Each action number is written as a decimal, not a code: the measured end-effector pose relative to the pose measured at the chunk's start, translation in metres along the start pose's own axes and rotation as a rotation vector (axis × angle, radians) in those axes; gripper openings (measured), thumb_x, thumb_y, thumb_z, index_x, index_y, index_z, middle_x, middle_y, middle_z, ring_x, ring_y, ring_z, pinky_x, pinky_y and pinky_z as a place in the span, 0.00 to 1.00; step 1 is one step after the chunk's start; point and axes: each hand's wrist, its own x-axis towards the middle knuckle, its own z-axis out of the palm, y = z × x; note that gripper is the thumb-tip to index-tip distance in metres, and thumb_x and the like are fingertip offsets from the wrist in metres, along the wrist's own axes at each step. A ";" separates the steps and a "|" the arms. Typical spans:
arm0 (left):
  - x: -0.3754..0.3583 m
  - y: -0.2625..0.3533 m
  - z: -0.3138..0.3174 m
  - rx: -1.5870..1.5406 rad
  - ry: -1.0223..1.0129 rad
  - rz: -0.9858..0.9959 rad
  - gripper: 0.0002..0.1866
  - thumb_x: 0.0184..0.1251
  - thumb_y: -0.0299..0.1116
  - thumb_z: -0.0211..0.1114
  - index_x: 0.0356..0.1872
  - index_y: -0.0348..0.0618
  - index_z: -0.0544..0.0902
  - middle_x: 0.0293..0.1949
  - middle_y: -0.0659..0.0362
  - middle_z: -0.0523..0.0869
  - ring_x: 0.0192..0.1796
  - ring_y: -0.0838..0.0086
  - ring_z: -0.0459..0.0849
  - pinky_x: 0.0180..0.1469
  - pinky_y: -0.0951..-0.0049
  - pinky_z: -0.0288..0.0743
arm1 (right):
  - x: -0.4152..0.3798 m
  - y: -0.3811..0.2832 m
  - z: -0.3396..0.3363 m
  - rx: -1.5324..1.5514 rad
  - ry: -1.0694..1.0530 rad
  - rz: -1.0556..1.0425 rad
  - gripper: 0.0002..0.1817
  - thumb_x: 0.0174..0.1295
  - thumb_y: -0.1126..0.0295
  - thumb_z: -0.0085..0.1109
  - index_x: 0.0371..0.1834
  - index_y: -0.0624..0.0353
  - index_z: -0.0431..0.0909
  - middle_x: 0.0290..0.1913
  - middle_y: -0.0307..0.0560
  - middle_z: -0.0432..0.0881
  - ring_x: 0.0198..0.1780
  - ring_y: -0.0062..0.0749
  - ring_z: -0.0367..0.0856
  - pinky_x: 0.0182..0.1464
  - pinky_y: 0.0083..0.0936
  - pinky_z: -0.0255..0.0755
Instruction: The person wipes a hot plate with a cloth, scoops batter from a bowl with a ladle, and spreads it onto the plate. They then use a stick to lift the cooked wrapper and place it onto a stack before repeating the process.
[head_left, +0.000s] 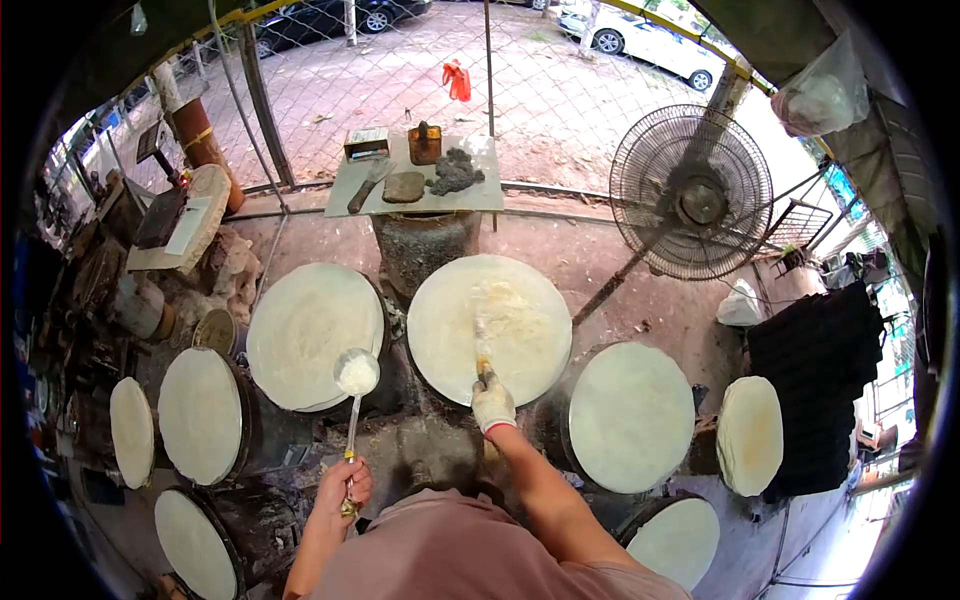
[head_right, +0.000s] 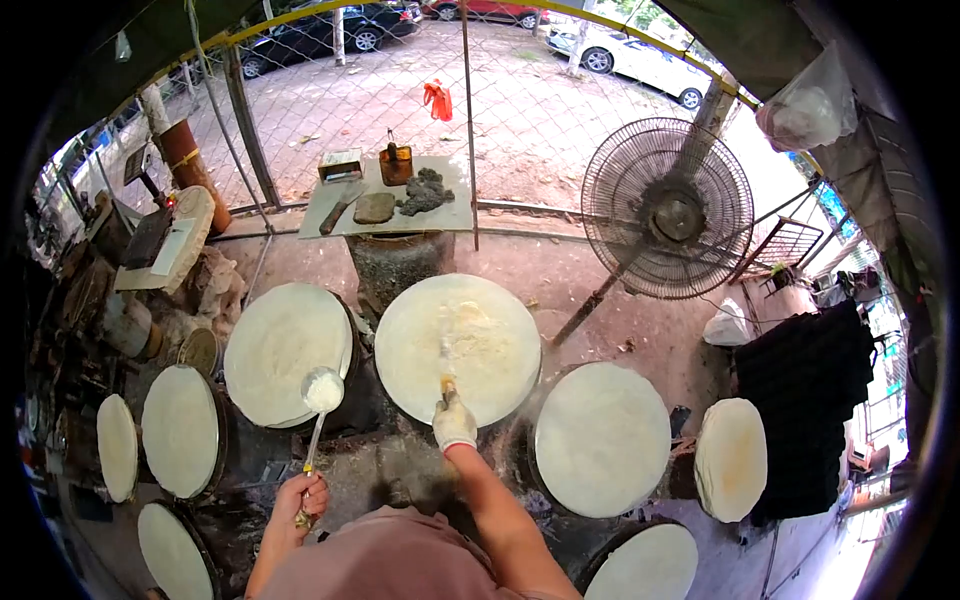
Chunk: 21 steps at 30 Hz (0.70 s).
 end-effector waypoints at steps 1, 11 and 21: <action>0.001 0.001 -0.001 0.002 -0.003 -0.001 0.04 0.64 0.25 0.53 0.38 0.39 0.73 0.20 0.62 0.68 0.17 0.80 0.64 0.15 0.80 0.57 | 0.000 0.004 -0.005 0.000 -0.038 -0.127 0.22 0.62 0.55 0.49 0.59 0.43 0.72 0.37 0.67 0.80 0.39 0.59 0.80 0.41 0.48 0.72; 0.000 0.000 0.005 0.032 0.014 0.020 0.04 0.67 0.27 0.53 0.38 0.38 0.72 0.20 0.64 0.67 0.17 0.82 0.63 0.15 0.83 0.57 | -0.019 0.025 -0.049 -0.088 -0.113 -0.111 0.23 0.60 0.56 0.51 0.58 0.49 0.74 0.40 0.63 0.81 0.45 0.57 0.80 0.48 0.42 0.73; -0.009 -0.012 -0.008 -0.110 -0.177 0.008 0.04 0.67 0.26 0.53 0.39 0.39 0.73 0.21 0.64 0.68 0.19 0.82 0.64 0.17 0.81 0.56 | 0.014 0.015 -0.017 0.230 -0.393 -0.270 0.24 0.60 0.64 0.53 0.59 0.60 0.73 0.51 0.61 0.80 0.54 0.47 0.79 0.58 0.32 0.69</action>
